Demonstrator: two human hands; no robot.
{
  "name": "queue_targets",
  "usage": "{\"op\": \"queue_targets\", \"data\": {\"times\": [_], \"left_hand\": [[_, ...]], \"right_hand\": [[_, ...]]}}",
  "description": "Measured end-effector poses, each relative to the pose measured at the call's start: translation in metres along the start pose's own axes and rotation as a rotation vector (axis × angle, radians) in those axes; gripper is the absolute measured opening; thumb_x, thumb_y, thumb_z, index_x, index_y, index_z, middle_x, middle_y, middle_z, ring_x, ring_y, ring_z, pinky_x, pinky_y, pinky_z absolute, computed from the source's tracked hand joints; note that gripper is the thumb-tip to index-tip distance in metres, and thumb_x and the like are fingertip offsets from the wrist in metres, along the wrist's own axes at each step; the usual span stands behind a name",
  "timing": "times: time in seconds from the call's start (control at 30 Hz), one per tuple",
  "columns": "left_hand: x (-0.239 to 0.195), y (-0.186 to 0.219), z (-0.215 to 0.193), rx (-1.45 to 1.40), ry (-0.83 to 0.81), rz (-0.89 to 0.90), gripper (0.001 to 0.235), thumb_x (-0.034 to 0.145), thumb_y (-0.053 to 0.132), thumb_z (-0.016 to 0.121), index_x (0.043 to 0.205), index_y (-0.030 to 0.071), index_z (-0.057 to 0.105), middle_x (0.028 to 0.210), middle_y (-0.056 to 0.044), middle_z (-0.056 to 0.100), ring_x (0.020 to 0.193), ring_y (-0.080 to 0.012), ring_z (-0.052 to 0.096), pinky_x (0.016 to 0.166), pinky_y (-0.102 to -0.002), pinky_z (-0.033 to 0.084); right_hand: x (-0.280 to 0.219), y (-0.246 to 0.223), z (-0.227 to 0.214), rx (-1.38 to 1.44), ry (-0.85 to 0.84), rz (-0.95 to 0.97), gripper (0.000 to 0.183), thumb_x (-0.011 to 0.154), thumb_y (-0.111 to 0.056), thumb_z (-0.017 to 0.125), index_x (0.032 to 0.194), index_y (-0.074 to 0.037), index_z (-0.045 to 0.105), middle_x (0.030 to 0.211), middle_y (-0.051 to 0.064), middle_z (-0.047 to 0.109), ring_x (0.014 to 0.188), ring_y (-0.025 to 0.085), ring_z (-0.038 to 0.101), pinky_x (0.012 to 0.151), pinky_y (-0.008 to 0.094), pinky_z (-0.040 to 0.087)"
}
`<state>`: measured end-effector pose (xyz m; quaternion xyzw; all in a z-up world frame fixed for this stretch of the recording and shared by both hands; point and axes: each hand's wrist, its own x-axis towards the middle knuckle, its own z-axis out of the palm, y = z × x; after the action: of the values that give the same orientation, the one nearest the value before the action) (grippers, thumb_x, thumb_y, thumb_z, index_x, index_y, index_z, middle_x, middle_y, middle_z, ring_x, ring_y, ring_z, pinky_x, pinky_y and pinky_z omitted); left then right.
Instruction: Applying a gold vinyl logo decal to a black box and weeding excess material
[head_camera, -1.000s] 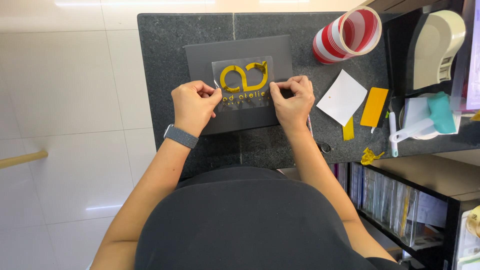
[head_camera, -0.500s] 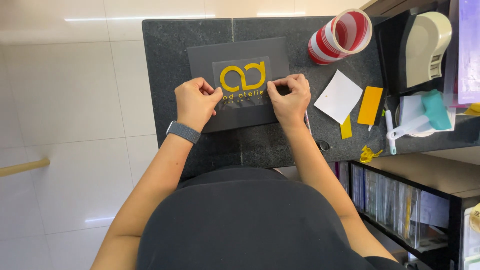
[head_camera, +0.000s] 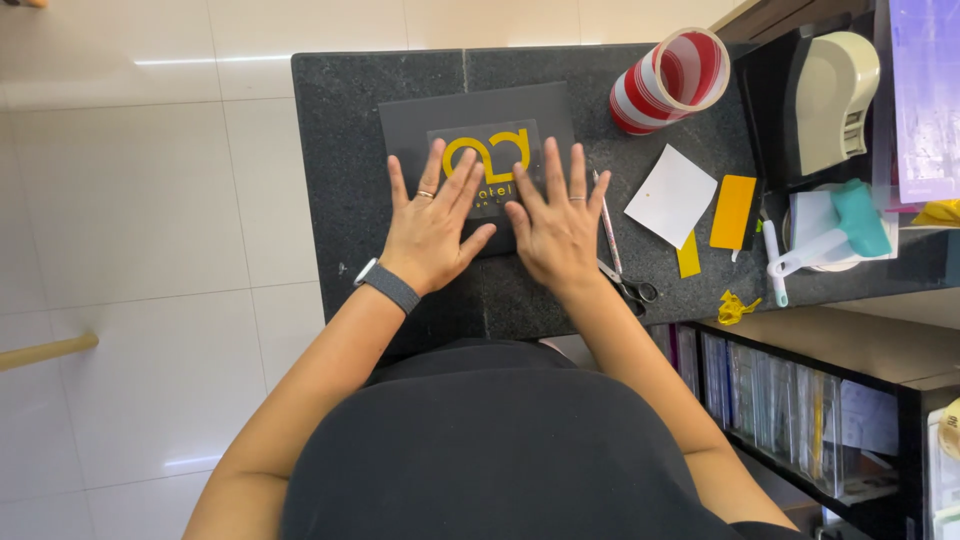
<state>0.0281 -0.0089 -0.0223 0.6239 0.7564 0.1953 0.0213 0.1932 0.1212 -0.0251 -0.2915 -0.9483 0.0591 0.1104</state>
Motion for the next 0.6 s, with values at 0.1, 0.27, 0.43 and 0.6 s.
{"op": "queue_targets", "data": {"times": [0.1, 0.27, 0.43, 0.6], "left_hand": [[0.002, -0.011, 0.0, -0.047, 0.03, -0.077, 0.078, 0.105, 0.06, 0.04, 0.158, 0.003, 0.037, 0.168, -0.013, 0.027, 0.155, -0.0403, 0.004, 0.111, -0.075, -0.008], [-0.001, -0.017, 0.008, -0.146, 0.08, -0.086, 0.078, 0.107, 0.059, 0.037, 0.16, 0.002, 0.03, 0.169, -0.016, 0.022, 0.155, -0.0396, 0.004, 0.116, -0.07, -0.006], [-0.007, -0.028, 0.017, -0.405, 0.155, -0.133, 0.089, 0.104, 0.067, 0.03, 0.165, 0.004, 0.012, 0.171, -0.019, 0.005, 0.157, -0.0401, -0.003, 0.122, -0.064, -0.005], [-0.009, -0.028, 0.018, -0.451, 0.183, -0.138, 0.094, 0.101, 0.072, 0.027, 0.165, 0.004, 0.012, 0.17, -0.021, 0.008, 0.157, -0.0391, -0.002, 0.122, -0.064, -0.007]], "right_hand": [[0.016, 0.012, -0.001, -0.011, 0.008, 0.031, 0.052, 0.113, -0.047, 0.045, 0.152, -0.016, 0.061, 0.171, 0.019, 0.025, 0.157, 0.048, 0.009, 0.115, 0.077, 0.005], [0.044, -0.012, 0.014, -0.022, 0.012, -0.023, 0.06, 0.11, -0.052, 0.047, 0.151, -0.011, 0.061, 0.171, 0.018, 0.027, 0.156, 0.047, 0.008, 0.116, 0.076, 0.003], [0.037, -0.044, 0.043, 0.019, -0.01, -0.207, 0.073, 0.105, -0.059, 0.046, 0.157, -0.008, 0.049, 0.167, 0.015, 0.038, 0.157, 0.044, 0.015, 0.117, 0.077, 0.006], [0.035, -0.01, 0.021, -0.013, -0.078, -0.15, 0.072, 0.111, -0.059, 0.032, 0.161, -0.009, 0.044, 0.169, 0.01, 0.035, 0.159, 0.037, 0.008, 0.117, 0.075, 0.0]]}}
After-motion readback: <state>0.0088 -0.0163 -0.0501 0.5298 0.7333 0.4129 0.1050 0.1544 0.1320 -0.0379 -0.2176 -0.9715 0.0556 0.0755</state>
